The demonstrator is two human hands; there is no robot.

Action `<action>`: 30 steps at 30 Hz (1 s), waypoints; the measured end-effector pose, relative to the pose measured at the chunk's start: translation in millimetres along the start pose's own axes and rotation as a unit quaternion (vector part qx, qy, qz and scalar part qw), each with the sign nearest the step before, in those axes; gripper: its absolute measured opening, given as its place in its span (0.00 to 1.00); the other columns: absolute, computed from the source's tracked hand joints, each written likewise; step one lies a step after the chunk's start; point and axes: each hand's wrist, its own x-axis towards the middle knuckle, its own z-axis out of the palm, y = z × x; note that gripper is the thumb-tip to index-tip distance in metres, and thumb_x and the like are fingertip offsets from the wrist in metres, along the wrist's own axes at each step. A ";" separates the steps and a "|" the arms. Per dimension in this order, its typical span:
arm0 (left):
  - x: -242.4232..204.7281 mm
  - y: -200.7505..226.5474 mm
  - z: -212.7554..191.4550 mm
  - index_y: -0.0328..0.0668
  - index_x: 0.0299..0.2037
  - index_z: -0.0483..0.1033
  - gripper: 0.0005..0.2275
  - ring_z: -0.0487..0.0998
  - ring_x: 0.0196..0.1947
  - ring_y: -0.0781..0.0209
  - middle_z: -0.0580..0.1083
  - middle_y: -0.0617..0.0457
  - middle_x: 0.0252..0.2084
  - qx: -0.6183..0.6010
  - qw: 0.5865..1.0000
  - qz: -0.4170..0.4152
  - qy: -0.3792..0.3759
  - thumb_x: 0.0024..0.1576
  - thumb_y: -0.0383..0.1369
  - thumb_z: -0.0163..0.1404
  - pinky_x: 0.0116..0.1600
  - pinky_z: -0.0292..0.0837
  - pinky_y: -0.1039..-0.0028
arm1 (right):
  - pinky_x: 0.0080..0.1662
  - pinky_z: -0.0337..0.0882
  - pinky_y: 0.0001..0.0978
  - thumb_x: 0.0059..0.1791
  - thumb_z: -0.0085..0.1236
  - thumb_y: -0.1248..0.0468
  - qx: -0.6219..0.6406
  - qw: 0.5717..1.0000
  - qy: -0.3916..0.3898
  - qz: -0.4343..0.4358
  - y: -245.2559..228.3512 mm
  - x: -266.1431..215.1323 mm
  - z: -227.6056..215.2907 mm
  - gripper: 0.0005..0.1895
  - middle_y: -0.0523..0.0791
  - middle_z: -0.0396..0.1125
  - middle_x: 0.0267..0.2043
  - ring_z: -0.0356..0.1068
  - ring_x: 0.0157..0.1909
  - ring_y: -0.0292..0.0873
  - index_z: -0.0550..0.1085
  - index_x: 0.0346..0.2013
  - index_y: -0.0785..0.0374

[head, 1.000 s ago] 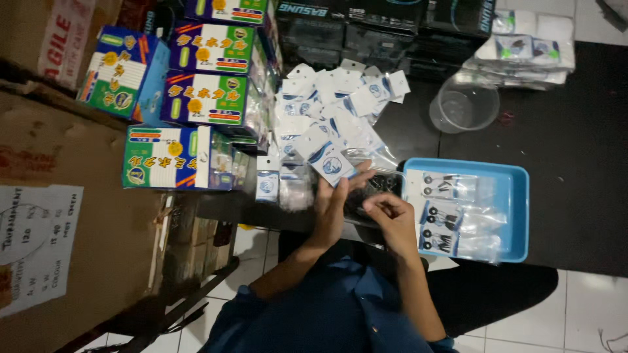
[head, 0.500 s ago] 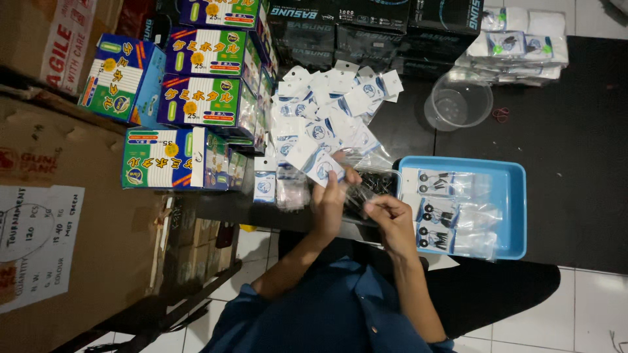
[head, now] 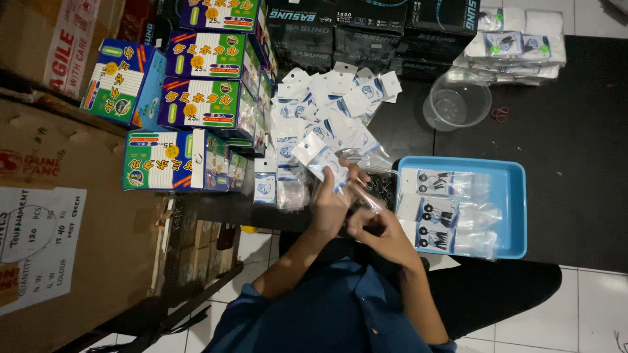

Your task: The person sits on the floor and repeatedly picks small black fishing hardware from a metal tray, places each piece into a clear plastic bag with a printed header card, and sets the sealed bag into a blue tray. The person continues this one-at-a-time packing process throughout the clip.

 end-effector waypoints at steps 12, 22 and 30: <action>-14.3 0.0 0.1 0.32 0.59 0.63 0.22 0.76 0.19 0.69 0.73 0.42 0.49 0.177 0.977 -0.109 -0.040 0.66 0.45 0.43 0.17 0.68 0.87 | 0.41 0.74 0.46 0.44 0.59 0.72 -0.268 0.962 0.048 -0.023 -50.7 0.7 14.8 0.39 0.53 0.78 0.37 0.77 0.34 0.53 0.62 0.70 0.63; -3.4 45.3 -29.2 0.29 0.51 0.71 0.21 0.76 0.37 0.65 0.77 0.34 0.49 0.258 0.965 0.027 -0.028 0.52 0.32 0.62 0.38 0.75 0.81 | 0.38 0.74 0.40 0.46 0.62 0.70 -0.288 0.953 0.090 -0.040 -58.1 3.2 -11.1 0.20 0.51 0.78 0.31 0.76 0.30 0.51 0.81 0.53 0.58; -3.5 50.2 -30.6 0.32 0.54 0.68 0.21 0.80 0.48 0.59 0.75 0.31 0.54 0.246 0.966 0.082 -0.007 0.58 0.39 0.57 0.45 0.76 0.82 | 0.55 0.68 0.44 0.46 0.64 0.53 -0.678 0.733 0.010 0.050 -1.7 22.7 -32.0 0.15 0.45 0.74 0.48 0.71 0.53 0.50 0.79 0.43 0.56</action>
